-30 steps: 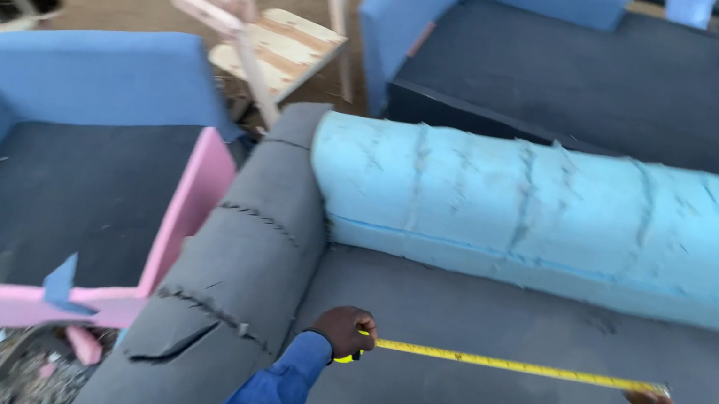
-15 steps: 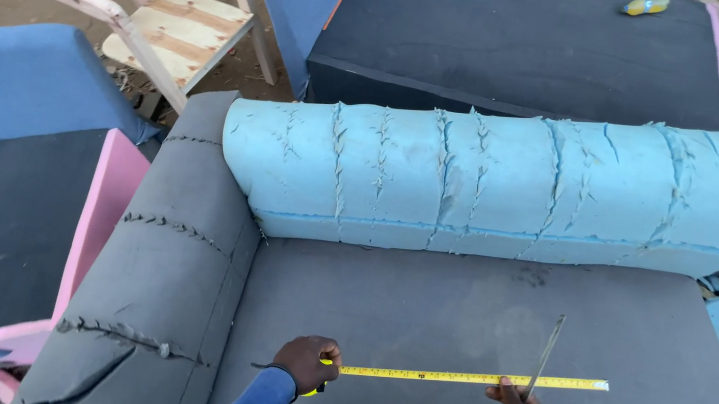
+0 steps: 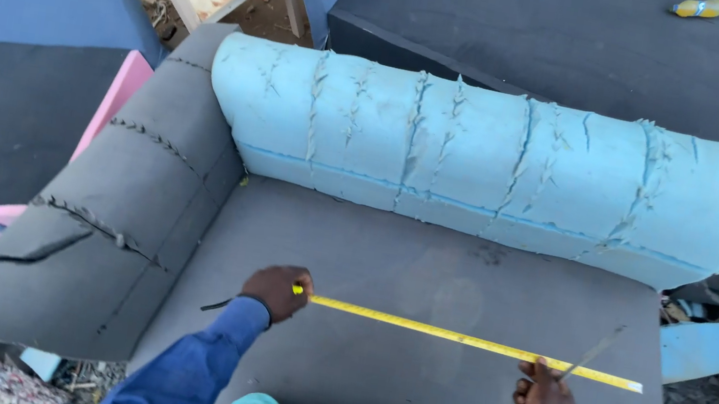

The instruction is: Measure and mark dimensions on upholstery foam using a tape measure and a scribe

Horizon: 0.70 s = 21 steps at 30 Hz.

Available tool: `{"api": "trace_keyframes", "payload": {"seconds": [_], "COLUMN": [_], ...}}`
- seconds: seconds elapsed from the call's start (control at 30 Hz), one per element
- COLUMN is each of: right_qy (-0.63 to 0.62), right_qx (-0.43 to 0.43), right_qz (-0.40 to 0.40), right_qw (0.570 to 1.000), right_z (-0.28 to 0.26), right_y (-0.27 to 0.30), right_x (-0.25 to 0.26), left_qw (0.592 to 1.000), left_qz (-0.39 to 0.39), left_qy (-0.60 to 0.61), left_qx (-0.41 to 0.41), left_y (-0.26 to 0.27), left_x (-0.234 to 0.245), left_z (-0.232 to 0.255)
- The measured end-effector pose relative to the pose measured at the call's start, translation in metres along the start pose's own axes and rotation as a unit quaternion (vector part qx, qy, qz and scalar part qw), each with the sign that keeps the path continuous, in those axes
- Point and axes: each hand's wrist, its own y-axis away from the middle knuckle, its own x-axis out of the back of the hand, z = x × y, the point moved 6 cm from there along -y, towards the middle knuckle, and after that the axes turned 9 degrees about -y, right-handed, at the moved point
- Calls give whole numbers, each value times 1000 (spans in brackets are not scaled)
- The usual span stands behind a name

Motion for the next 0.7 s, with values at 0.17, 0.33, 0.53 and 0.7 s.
{"api": "trace_keyframes", "payload": {"seconds": [0.17,0.33,0.53,0.7], "right_qy": [44,66,73,79], "right_qx": [33,26,-7,-71], "right_qz": [31,17,-76,-45], "right_qw": [998,997,994,993], "right_z": [-70,-56,27,25], "right_y": [-80,-109,-48,89], "right_x": [51,44,-15,-103], "left_qw": [998,998,998,999], "left_qz": [-13,0,9,-7], "left_qy": [35,45,52,32], "left_qx": [48,53,37,14], "left_y": [11,11,0,-25], "left_x": [27,23,23,31], "left_z": [69,81,31,-26]}}
